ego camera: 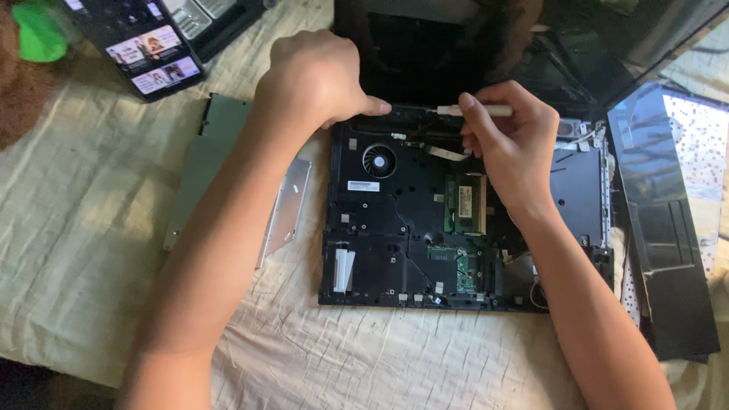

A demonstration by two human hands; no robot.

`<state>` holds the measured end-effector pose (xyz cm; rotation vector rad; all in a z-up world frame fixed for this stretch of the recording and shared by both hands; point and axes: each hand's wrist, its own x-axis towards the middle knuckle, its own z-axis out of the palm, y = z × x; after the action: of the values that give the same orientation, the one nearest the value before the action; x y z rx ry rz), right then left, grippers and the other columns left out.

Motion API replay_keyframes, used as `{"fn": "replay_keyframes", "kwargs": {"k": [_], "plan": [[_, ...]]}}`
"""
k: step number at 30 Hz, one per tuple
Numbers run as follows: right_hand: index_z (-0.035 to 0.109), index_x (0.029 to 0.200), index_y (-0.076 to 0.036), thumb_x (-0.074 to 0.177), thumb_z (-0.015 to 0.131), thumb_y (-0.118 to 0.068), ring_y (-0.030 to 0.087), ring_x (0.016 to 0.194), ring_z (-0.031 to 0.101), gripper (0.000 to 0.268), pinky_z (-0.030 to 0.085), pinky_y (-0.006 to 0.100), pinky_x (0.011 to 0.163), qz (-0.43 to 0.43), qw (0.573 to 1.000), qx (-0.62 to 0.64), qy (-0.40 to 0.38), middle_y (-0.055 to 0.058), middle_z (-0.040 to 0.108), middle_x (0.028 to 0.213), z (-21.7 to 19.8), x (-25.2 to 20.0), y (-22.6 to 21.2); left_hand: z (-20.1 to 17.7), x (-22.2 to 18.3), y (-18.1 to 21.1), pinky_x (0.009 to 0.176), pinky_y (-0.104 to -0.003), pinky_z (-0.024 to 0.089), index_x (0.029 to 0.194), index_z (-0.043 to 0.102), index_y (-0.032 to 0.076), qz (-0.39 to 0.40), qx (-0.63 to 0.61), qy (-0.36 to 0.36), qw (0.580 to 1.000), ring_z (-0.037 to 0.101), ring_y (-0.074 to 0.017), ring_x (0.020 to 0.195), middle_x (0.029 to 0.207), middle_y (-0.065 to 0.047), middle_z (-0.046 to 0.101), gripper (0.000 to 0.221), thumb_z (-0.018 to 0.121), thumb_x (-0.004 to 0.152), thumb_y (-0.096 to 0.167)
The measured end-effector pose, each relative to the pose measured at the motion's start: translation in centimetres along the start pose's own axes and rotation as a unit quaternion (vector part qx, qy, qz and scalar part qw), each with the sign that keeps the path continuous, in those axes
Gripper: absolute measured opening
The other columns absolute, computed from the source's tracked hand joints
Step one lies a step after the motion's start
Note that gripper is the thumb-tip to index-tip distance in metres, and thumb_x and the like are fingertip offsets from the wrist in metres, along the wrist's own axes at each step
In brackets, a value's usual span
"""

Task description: Connecting internal ribbon cables and installing a hardware component into a laptop chassis

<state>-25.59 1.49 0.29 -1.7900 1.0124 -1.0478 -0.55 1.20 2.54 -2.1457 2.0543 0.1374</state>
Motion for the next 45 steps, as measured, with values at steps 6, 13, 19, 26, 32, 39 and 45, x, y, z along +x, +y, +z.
{"fn": "replay_keyframes", "kwargs": {"k": [6,13,19,26,32,39,45], "plan": [[0.065,0.103,0.002,0.109,0.069,-0.009,0.009,0.06,0.056,0.013,0.045,0.02,0.055,0.022,1.0,0.013,0.002,0.005,0.063,0.076,0.1,0.0,-0.3,-1.6,-1.2,-1.0,0.073,-0.035,0.053,0.065,0.075,0.009,0.0,-0.057,0.01,0.998,0.064,-0.0211,0.052,0.049,0.001,0.063,0.069,0.067,0.103,0.066],[0.065,0.104,0.002,0.107,0.068,-0.009,0.008,0.06,0.056,0.011,0.044,0.02,0.055,0.029,0.999,0.023,0.004,0.005,0.064,0.076,0.1,0.1,0.0,-7.0,-5.9,-6.3,0.064,-0.04,0.056,0.062,0.075,0.001,-0.056,-0.133,-0.032,0.989,0.052,-0.0233,0.041,0.055,-0.007,0.062,0.071,0.072,0.106,0.057],[0.065,0.101,0.001,0.105,0.07,-0.009,0.009,0.058,0.056,0.012,0.046,0.02,0.054,0.045,0.998,0.031,0.01,0.005,0.063,0.074,0.1,0.2,-0.1,-6.0,-5.7,-10.1,0.069,-0.046,0.055,0.101,0.081,0.006,-0.055,-0.122,-0.007,0.991,0.062,-0.032,0.06,0.079,-0.013,0.074,0.042,0.092,0.071,0.034],[0.065,0.101,0.001,0.104,0.069,-0.013,0.009,0.059,0.058,0.015,0.047,0.02,0.054,0.022,0.999,0.033,-0.002,0.005,0.064,0.074,-0.1,0.1,-0.3,-4.1,-3.5,-8.7,0.078,-0.045,0.055,0.099,0.085,0.012,-0.102,-0.181,-0.144,0.968,0.067,-0.0278,0.082,0.101,-0.007,0.077,0.034,0.094,0.069,0.026],[0.066,0.099,0.002,0.102,0.07,-0.012,0.008,0.058,0.058,0.015,0.047,0.019,0.053,0.013,0.999,0.031,-0.003,0.006,0.066,0.073,-0.1,0.2,-0.3,-3.6,-2.6,-8.9,0.072,-0.04,0.054,0.097,0.086,0.004,-0.111,-0.228,-0.184,0.95,0.063,-0.0252,0.078,0.088,-0.011,0.074,0.039,0.095,0.069,0.028],[0.066,0.099,0.002,0.103,0.07,-0.01,0.009,0.059,0.058,0.013,0.046,0.019,0.055,0.02,0.999,0.024,-0.006,0.006,0.065,0.074,0.0,0.1,-0.5,-3.1,-2.3,-9.2,0.08,-0.047,0.055,0.098,0.084,0.009,-0.098,-0.2,-0.183,0.957,0.066,-0.0293,0.082,0.097,-0.009,0.076,0.039,0.097,0.066,0.025],[0.066,0.099,0.002,0.103,0.07,-0.011,0.009,0.059,0.058,0.014,0.046,0.019,0.054,0.025,1.0,0.014,-0.009,0.006,0.065,0.073,0.0,0.1,-0.4,-3.7,-2.7,-9.2,0.078,-0.049,0.055,0.109,0.077,0.011,-0.12,-0.174,-0.178,0.961,0.067,-0.0314,0.081,0.099,-0.006,0.074,0.052,0.096,0.066,0.032]]}}
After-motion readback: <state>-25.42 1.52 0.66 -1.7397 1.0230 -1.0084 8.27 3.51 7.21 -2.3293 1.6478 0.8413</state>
